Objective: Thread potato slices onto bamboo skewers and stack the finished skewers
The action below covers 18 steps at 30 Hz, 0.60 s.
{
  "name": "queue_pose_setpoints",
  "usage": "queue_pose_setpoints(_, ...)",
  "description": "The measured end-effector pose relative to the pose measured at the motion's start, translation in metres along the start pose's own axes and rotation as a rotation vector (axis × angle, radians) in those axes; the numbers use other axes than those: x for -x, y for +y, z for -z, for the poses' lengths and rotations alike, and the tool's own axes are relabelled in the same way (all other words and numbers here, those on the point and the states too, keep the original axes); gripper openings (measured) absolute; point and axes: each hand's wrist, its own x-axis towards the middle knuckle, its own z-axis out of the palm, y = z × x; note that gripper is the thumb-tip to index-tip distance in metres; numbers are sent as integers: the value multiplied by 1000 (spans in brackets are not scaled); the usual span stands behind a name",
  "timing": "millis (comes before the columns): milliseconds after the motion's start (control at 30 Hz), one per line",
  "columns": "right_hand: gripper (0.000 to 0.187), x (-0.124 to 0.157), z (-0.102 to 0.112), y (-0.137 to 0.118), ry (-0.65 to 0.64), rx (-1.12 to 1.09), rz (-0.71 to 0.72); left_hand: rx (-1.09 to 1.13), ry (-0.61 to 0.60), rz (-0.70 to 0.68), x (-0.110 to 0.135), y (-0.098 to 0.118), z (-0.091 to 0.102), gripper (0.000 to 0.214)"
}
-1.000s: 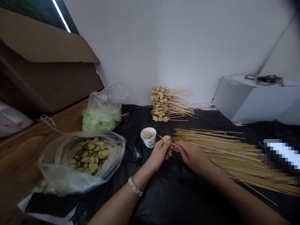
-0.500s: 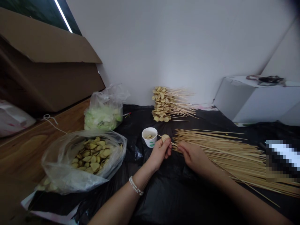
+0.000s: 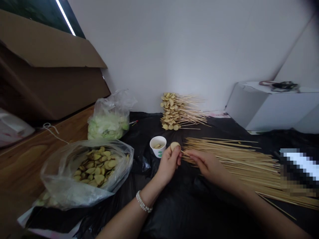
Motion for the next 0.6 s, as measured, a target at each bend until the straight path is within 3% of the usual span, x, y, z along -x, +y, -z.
queue_pose_setpoints(500, 33, 4, 27, 0, -44, 6, 51, -48, 84, -87, 9, 11, -6, 45)
queue_pose_setpoints(600, 31, 4, 35, 9, -30, -6, 8, 23, 210, -86, 2, 14, 4, 48)
